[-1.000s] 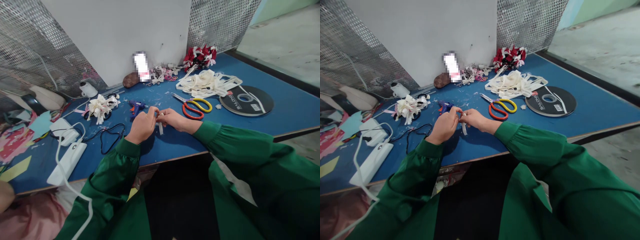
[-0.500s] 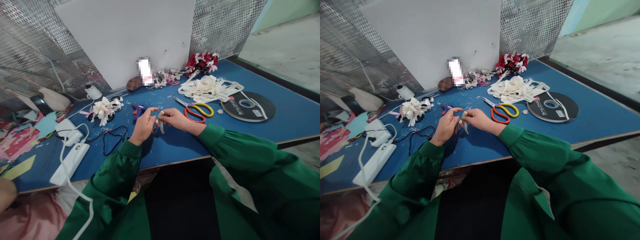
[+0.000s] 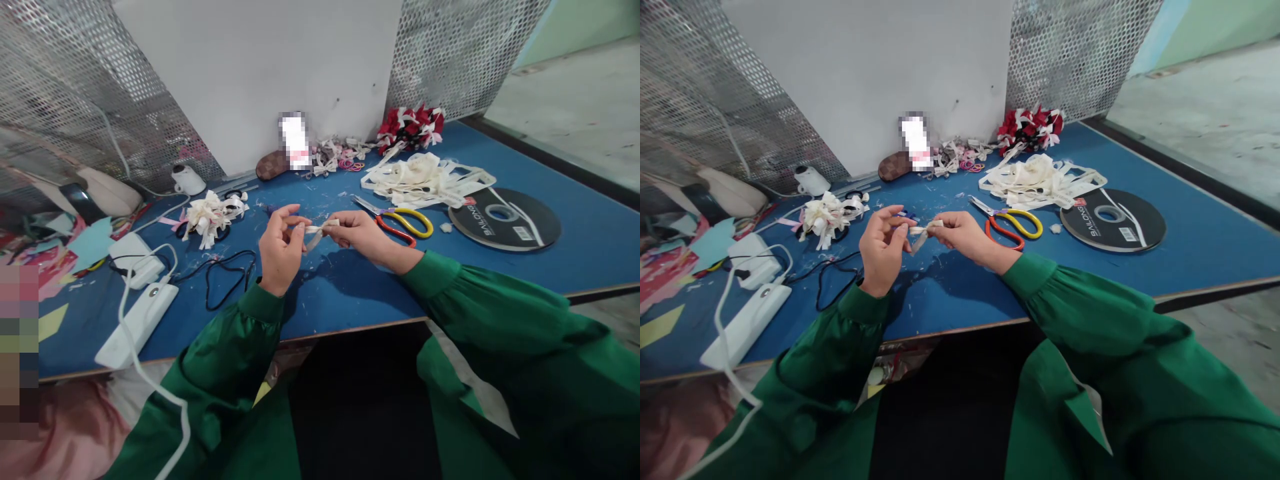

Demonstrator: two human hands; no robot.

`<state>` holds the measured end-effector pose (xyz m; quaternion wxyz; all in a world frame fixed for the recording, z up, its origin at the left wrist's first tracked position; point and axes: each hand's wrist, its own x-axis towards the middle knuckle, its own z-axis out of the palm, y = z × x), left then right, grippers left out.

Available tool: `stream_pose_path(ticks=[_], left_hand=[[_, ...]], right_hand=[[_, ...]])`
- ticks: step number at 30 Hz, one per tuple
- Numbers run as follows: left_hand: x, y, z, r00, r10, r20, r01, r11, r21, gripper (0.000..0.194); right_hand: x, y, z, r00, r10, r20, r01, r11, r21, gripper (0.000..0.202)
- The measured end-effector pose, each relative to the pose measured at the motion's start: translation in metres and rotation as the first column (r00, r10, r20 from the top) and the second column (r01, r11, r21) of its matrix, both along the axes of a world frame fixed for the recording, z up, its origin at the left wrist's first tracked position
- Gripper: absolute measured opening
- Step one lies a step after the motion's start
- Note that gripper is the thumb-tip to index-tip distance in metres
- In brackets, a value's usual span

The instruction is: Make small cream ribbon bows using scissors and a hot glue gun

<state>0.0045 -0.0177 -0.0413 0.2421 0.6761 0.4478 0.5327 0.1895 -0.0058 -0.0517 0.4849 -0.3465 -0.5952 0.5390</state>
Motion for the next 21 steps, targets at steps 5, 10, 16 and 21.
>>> stream_pose_path(ticks=[5, 10, 16, 21], left_hand=[[-0.0014, 0.0049, 0.0058, 0.987, 0.035, 0.155, -0.017, 0.993, -0.115, 0.025], [0.0007, 0.0052, 0.0028, 0.967, -0.068, 0.244, 0.160, 0.910, -0.383, 0.025], [0.0001, 0.0015, 0.0026, 0.991, -0.051, 0.124, 0.089, 0.940, -0.330, 0.021], [0.0015, -0.0016, 0.0047, 0.992, -0.075, 0.103, 0.104, 0.946, -0.307, 0.028]], right_hand=[[0.0022, -0.0010, 0.0007, 0.999, -0.029, -0.017, 0.028, 0.999, -0.016, 0.025], [0.0031, -0.0006, -0.0019, 0.999, 0.017, 0.033, -0.017, 1.000, 0.005, 0.030], [0.0011, -0.0025, -0.0006, 0.996, 0.037, 0.079, -0.041, 0.998, 0.041, 0.032], [0.0018, -0.0042, 0.0005, 0.985, 0.026, 0.172, -0.040, 0.996, 0.083, 0.032]])
